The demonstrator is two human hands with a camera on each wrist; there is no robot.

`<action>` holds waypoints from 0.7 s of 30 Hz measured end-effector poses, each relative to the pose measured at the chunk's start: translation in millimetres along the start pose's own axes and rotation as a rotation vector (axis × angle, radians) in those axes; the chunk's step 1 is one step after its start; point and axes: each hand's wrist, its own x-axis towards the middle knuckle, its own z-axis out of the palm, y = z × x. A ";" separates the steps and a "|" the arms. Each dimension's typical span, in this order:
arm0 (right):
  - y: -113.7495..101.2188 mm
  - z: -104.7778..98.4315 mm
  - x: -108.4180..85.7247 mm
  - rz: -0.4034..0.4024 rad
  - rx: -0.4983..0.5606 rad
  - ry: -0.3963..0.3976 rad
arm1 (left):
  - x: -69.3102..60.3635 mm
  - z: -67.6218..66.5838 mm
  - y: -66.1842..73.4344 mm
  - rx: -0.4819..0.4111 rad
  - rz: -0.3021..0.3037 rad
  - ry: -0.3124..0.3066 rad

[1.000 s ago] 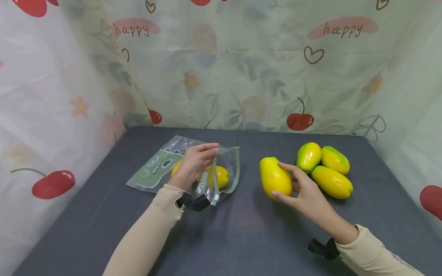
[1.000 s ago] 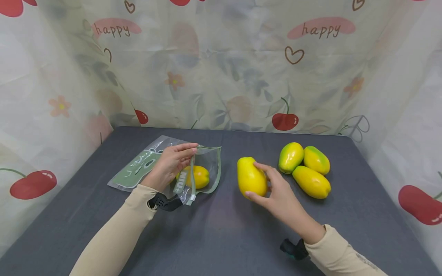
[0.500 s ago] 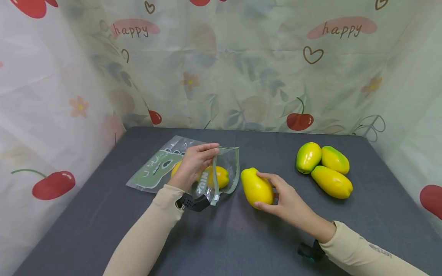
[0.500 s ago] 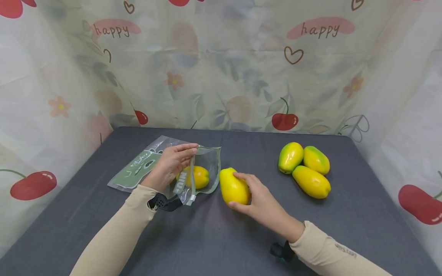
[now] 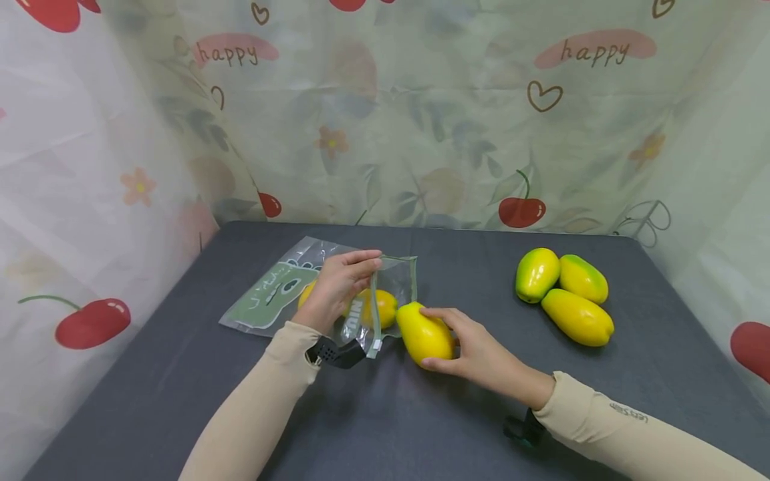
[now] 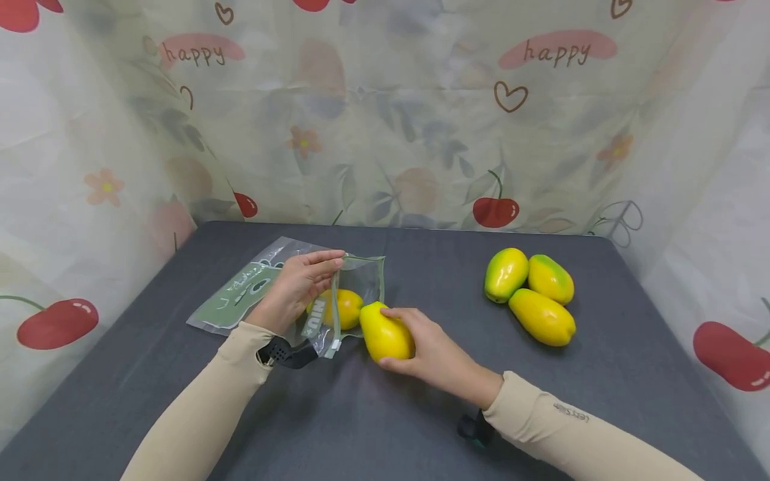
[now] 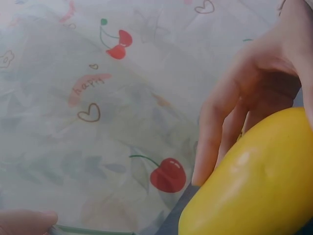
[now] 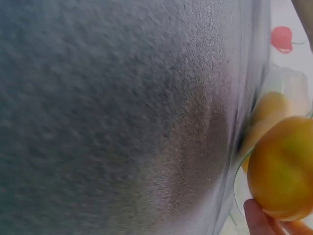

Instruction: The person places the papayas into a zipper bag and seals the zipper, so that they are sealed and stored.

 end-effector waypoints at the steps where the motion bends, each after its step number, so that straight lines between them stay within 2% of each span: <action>1: -0.2 0.1 2.4 -0.008 -0.001 -0.012 | -0.1 0.0 0.0 0.001 -0.002 0.005; 4: -0.9 -0.5 9.4 -0.027 -0.003 -0.041 | -0.9 0.4 0.2 0.001 -0.009 0.012; 12: 0.7 -4.2 24.4 0.008 0.026 -0.111 | -2.0 0.5 0.2 0.010 0.000 0.003; 21: 7.7 -6.2 37.1 -0.005 0.062 -0.140 | -1.1 -0.2 -0.8 0.005 0.003 0.000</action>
